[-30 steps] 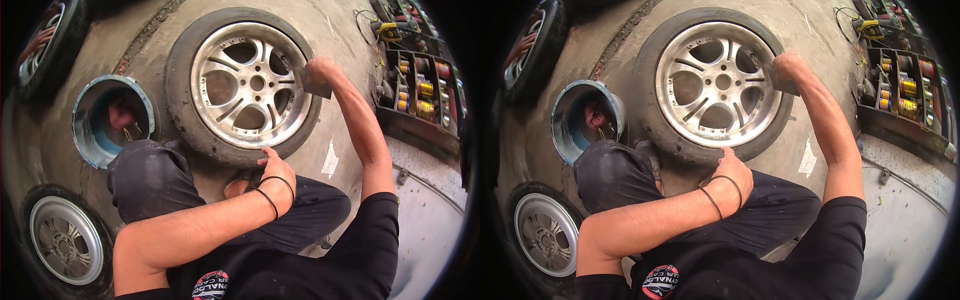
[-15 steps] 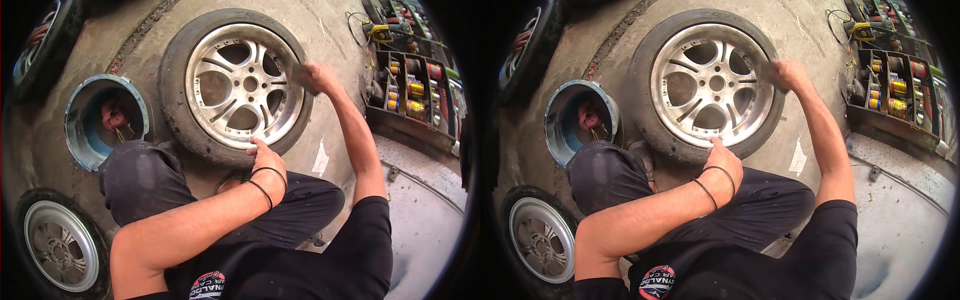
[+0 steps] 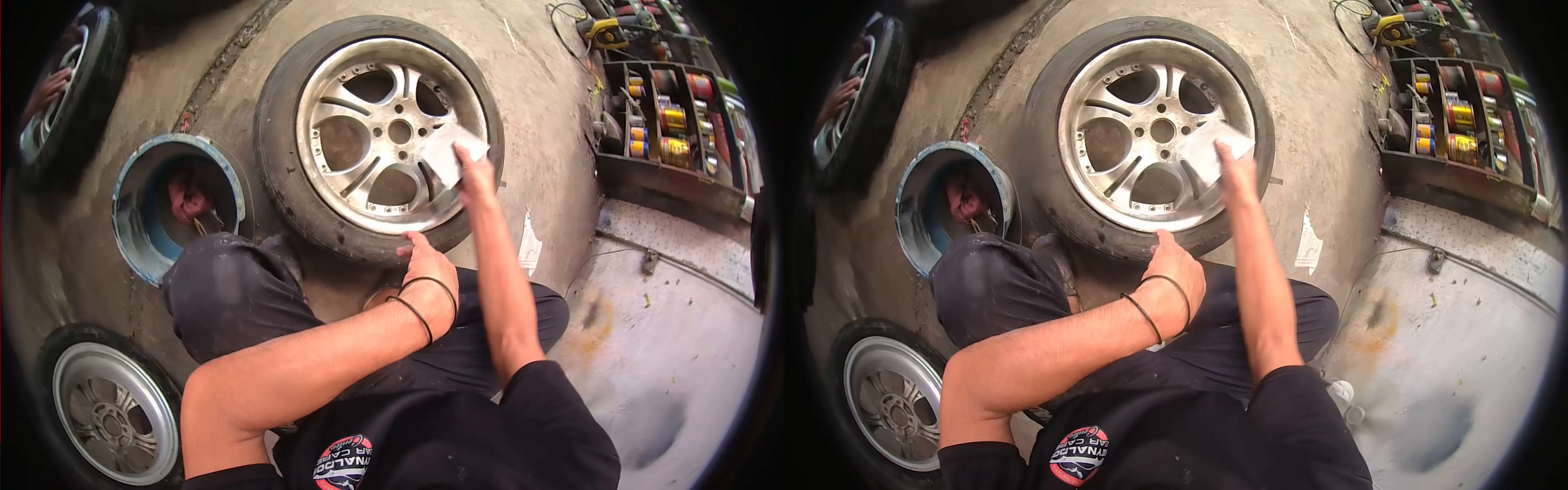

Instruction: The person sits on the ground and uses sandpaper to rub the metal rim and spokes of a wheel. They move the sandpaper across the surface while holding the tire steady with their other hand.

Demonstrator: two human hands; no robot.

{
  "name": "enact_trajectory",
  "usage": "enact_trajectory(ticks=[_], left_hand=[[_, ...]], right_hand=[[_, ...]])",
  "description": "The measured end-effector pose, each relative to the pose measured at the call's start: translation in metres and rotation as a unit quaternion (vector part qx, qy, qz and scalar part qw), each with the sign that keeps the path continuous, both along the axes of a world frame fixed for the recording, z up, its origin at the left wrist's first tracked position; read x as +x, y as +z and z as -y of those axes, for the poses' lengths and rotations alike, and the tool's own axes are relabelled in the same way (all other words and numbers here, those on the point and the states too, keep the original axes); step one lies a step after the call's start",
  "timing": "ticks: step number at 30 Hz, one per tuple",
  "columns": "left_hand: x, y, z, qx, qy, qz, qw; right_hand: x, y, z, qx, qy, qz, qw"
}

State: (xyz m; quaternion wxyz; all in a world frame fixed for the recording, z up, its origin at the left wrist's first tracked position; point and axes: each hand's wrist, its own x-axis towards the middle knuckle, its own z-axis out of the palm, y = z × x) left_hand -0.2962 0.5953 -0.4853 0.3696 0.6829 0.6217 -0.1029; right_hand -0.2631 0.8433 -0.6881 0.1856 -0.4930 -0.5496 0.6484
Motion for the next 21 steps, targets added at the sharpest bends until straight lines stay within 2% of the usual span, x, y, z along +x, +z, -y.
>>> enact_trajectory(ticks=[2,4,6,9,12,16,18,21], left_hand=[[0.015,-0.003,0.009,0.018,-0.002,-0.027,0.999],[0.025,-0.002,0.014,0.020,-0.010,-0.042,0.999],[0.027,-0.005,0.017,-0.005,-0.055,-0.014,0.998],[0.030,-0.013,0.026,-0.012,0.000,0.019,1.000],[0.019,0.000,0.024,-0.069,-0.051,-0.013,0.996],[0.028,-0.013,0.025,-0.017,-0.010,-0.003,1.000],[0.024,-0.013,0.021,-0.009,-0.001,-0.007,1.000],[0.021,-0.011,0.018,-0.049,-0.040,-0.001,0.998]], right_hand=[[0.001,-0.026,0.039,-0.030,-0.064,-0.059,0.996],[-0.003,-0.051,0.063,0.060,-0.096,-0.035,0.993],[-0.004,-0.051,0.071,0.073,-0.108,-0.064,0.989],[-0.013,-0.051,0.064,0.106,-0.096,0.044,0.989],[-0.023,-0.058,0.053,0.143,-0.087,-0.022,0.986],[-0.033,-0.057,0.043,0.097,-0.123,0.002,0.988],[-0.031,-0.052,0.048,0.136,-0.076,0.000,0.988],[-0.037,-0.052,0.038,0.163,-0.097,0.011,0.982]])
